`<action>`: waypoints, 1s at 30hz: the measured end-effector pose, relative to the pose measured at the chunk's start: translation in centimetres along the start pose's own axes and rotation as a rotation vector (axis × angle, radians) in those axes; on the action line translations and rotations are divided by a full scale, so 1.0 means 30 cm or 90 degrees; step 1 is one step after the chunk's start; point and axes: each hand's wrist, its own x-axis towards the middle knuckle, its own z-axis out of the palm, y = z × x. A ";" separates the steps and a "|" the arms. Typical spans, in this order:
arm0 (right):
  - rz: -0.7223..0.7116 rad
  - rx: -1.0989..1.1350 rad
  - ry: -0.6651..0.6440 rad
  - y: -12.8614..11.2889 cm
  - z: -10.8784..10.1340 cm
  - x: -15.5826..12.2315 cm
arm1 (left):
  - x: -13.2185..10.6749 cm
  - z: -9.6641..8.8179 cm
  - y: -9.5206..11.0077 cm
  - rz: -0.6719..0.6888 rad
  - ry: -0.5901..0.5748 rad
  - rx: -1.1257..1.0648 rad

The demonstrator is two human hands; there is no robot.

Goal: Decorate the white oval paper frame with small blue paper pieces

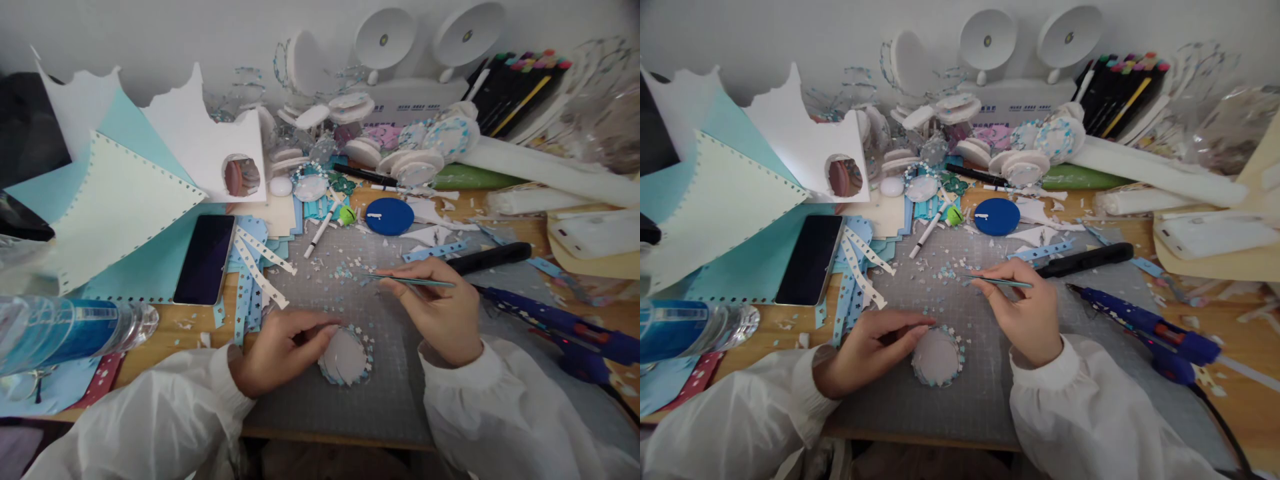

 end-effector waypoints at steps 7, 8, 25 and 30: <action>-0.100 -0.118 -0.080 0.014 0.007 -0.006 | 0.012 -0.007 0.010 -0.080 0.013 -0.036; -0.108 -0.124 -0.088 0.019 0.010 -0.007 | 0.012 -0.008 0.011 -0.088 0.016 -0.046; -0.039 -0.063 -0.050 0.000 0.017 -0.015 | 0.018 -0.019 0.020 -0.092 0.040 -0.111; 0.034 0.025 -0.014 -0.010 0.009 -0.005 | 0.018 -0.018 0.018 -0.101 0.057 -0.128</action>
